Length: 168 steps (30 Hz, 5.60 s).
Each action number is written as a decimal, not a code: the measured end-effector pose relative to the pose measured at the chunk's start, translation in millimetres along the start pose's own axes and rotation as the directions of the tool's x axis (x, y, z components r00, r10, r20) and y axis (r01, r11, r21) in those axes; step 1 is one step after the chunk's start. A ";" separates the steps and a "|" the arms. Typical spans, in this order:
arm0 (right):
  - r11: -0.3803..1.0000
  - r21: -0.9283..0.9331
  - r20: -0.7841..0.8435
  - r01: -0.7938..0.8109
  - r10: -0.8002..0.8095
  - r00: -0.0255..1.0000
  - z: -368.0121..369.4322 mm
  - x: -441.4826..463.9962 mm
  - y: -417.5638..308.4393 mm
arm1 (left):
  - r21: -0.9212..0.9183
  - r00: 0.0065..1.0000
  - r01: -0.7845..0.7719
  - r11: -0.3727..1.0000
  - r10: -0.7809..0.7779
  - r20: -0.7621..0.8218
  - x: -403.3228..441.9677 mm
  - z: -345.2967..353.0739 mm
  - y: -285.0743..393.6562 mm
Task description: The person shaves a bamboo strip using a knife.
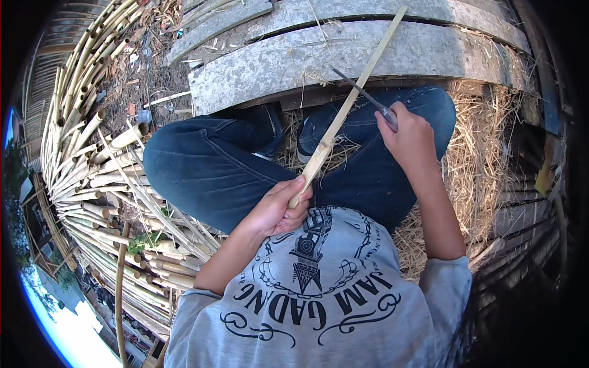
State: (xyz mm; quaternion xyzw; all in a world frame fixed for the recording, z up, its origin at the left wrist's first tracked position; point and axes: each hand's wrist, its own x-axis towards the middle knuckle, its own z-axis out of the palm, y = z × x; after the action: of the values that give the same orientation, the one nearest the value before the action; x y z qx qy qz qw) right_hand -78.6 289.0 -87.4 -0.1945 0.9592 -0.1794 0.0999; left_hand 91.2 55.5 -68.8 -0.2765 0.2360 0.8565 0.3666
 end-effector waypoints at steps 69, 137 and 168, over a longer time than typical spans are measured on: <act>-0.094 0.165 -0.253 -0.982 0.958 -0.134 -1.3 -483.6 208.2 | 0.801 0.878 0.168 0.574 0.284 -0.387 12.9 0.0 6.1; 0.641 0.146 -0.585 -0.754 0.670 0.457 -1.3 -272.9 102.0 | 0.824 0.890 0.153 0.546 0.286 -0.355 11.5 -5.2 5.4; 0.664 0.222 0.275 -0.714 0.660 0.699 27.2 -256.9 105.1 | 0.818 0.896 0.119 0.562 0.294 -0.332 11.5 -2.2 6.3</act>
State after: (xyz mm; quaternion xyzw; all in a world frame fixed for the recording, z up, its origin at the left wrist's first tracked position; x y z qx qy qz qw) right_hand 125.4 476.1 -121.3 0.1868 0.9076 -0.2600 0.2715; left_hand 80.5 55.9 -76.7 -0.2442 0.6956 0.5802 0.3461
